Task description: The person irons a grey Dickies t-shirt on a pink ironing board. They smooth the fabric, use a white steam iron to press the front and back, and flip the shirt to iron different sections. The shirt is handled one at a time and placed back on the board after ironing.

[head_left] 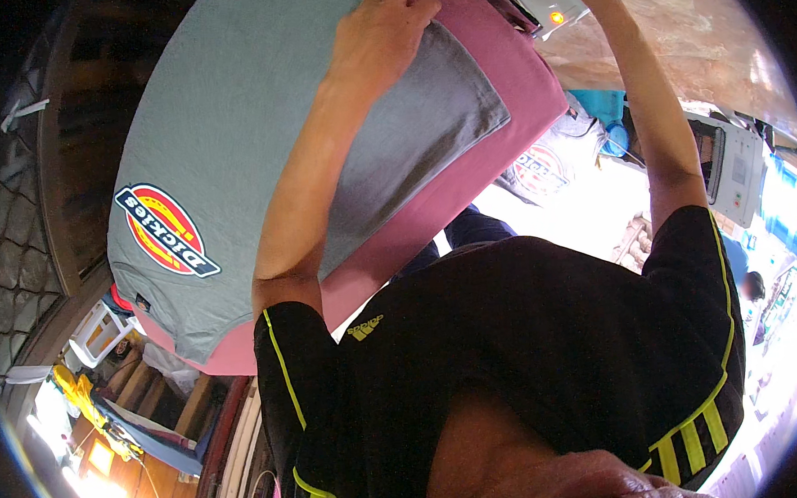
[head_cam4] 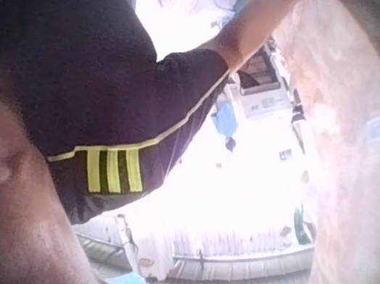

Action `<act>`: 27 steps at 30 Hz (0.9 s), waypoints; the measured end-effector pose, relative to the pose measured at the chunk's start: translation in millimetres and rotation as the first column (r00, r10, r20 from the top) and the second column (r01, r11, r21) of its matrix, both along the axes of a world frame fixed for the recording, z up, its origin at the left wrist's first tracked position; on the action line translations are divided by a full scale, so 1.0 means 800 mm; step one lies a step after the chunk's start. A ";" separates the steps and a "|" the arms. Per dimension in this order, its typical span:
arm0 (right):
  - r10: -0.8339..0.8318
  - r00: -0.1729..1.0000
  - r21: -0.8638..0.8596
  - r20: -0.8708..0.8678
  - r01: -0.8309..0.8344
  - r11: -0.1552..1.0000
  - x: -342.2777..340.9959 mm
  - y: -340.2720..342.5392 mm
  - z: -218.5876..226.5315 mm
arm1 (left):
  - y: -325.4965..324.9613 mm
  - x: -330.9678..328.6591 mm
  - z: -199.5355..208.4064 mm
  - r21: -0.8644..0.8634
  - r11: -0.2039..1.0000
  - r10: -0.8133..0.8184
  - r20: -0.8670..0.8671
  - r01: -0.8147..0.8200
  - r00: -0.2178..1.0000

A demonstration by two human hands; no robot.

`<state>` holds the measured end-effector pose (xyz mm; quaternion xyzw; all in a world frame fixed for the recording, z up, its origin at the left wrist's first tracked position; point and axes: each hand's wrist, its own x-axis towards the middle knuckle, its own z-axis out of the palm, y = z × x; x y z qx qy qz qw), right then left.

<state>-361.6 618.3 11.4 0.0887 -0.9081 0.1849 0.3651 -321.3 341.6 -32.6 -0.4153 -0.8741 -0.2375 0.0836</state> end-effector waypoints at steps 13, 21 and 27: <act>0.506 0.776 -0.721 0.376 -0.098 0.686 0.069 -0.098 -0.077 | -0.019 -0.003 -0.007 0.252 0.966 -0.022 -0.118 0.051 0.993; 0.418 0.855 -0.719 0.308 -0.079 0.691 0.089 -0.100 -0.102 | -0.013 -0.022 -0.018 0.130 0.992 0.001 0.035 -0.005 0.999; 0.530 0.759 -0.758 0.378 -0.075 0.648 0.077 -0.097 -0.082 | -0.037 -0.018 -0.009 0.300 0.951 -0.095 0.042 0.078 0.995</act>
